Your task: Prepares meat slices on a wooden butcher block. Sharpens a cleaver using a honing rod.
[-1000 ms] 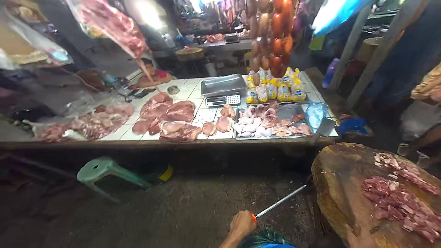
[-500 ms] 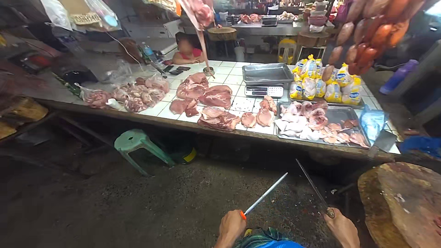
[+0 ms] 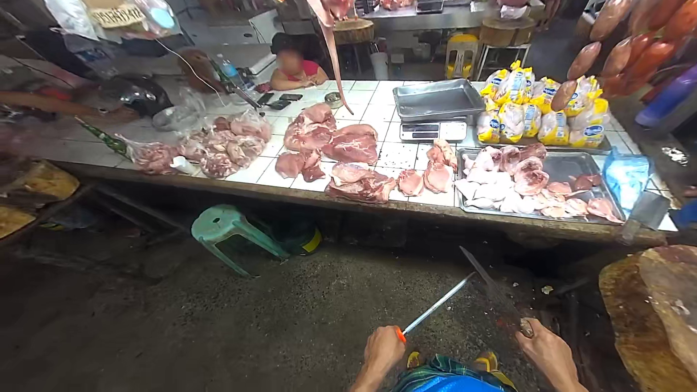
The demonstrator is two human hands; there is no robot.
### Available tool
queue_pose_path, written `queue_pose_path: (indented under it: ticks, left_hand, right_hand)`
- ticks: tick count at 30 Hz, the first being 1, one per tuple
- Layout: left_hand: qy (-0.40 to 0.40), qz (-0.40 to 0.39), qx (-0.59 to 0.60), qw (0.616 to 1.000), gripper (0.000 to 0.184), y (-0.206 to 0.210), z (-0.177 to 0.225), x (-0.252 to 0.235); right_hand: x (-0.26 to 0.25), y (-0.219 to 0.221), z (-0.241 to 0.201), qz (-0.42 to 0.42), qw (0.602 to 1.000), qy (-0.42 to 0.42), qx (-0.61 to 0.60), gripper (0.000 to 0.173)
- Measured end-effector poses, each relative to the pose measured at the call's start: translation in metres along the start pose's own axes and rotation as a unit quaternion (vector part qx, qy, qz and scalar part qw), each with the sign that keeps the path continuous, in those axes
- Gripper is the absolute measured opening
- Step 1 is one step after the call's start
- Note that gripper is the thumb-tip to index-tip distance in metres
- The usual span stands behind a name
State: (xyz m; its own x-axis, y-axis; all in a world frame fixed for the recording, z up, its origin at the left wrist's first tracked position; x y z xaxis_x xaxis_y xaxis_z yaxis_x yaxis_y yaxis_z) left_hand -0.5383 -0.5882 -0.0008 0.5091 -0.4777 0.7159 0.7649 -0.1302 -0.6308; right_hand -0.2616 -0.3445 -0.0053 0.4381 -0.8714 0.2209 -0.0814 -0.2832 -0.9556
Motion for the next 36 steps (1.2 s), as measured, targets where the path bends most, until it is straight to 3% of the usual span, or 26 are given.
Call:
queue_pose_path:
  ticks: [2, 4, 7, 11, 14, 16, 21, 26, 28, 31, 34, 36]
  left_hand:
    - [0.027, -0.012, 0.009, 1.000, 0.028, 0.004, 0.012, -0.004]
    - [0.023, -0.006, 0.020, 1.000, 0.028, 0.008, 0.023, -0.008]
    - [-0.017, 0.027, -0.007, 0.999, 0.029, 0.008, 0.033, -0.011]
    - [0.030, 0.013, -0.069, 0.997, 0.028, 0.010, 0.054, -0.025]
    - [0.072, 0.008, -0.083, 0.994, 0.029, 0.019, 0.083, -0.056]
    - [0.067, 0.022, -0.069, 0.995, 0.030, 0.017, 0.107, -0.076]
    - [0.109, 0.083, -0.086, 0.987, 0.030, -0.009, 0.208, -0.113]
    - [0.265, 0.138, -0.097, 0.949, 0.028, -0.010, 0.324, -0.132]
    - [0.299, 0.169, -0.080, 0.936, 0.027, -0.005, 0.359, -0.139]
    - [0.246, 0.165, -0.101, 0.950, 0.027, -0.013, 0.404, -0.147]
    - [0.174, 0.134, -0.110, 0.969, 0.030, -0.030, 0.445, -0.157]
    - [0.163, 0.118, -0.081, 0.976, 0.034, -0.036, 0.475, -0.166]
  right_hand:
    - [-0.004, 0.000, -0.003, 0.064, 0.992, -0.104, -0.020, 0.032]
    - [-0.019, 0.005, 0.002, 0.068, 0.987, -0.144, -0.020, 0.034]
    - [-0.043, 0.011, 0.020, -0.072, 0.992, -0.007, -0.106, 0.039]
    - [-0.068, 0.009, 0.025, -0.106, 0.918, 0.143, -0.354, 0.033]
    - [-0.082, -0.005, 0.029, -0.132, 0.868, 0.168, -0.448, 0.029]
    - [-0.089, -0.020, 0.049, -0.131, 0.895, 0.151, -0.398, 0.030]
    - [-0.116, -0.099, 0.123, -0.064, 0.944, 0.101, -0.306, 0.037]
    - [-0.142, -0.201, 0.152, 0.044, 0.908, 0.109, -0.403, 0.038]
    - [-0.146, -0.207, 0.152, 0.064, 0.864, 0.134, -0.481, 0.032]
    - [-0.124, -0.193, 0.161, -0.021, 0.818, 0.186, -0.544, 0.030]
    - [-0.094, -0.159, 0.185, -0.115, 0.828, 0.220, -0.503, 0.032]
    - [-0.085, -0.131, 0.196, -0.110, 0.839, 0.242, -0.476, 0.034]
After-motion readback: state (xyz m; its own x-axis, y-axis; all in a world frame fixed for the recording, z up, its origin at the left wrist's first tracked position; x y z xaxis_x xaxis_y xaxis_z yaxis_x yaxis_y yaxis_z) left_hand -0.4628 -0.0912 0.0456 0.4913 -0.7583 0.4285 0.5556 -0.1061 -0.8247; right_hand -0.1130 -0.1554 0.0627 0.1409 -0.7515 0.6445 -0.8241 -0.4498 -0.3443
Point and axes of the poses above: each hand's wrist, its own x-axis away from the middle knuckle, its own y-axis out of the palm, z = x × y, the point moved 1 cm from there along -x, towards the middle knuckle, and after that the axes turned 6 degrees about x, right-handed, at the moved point
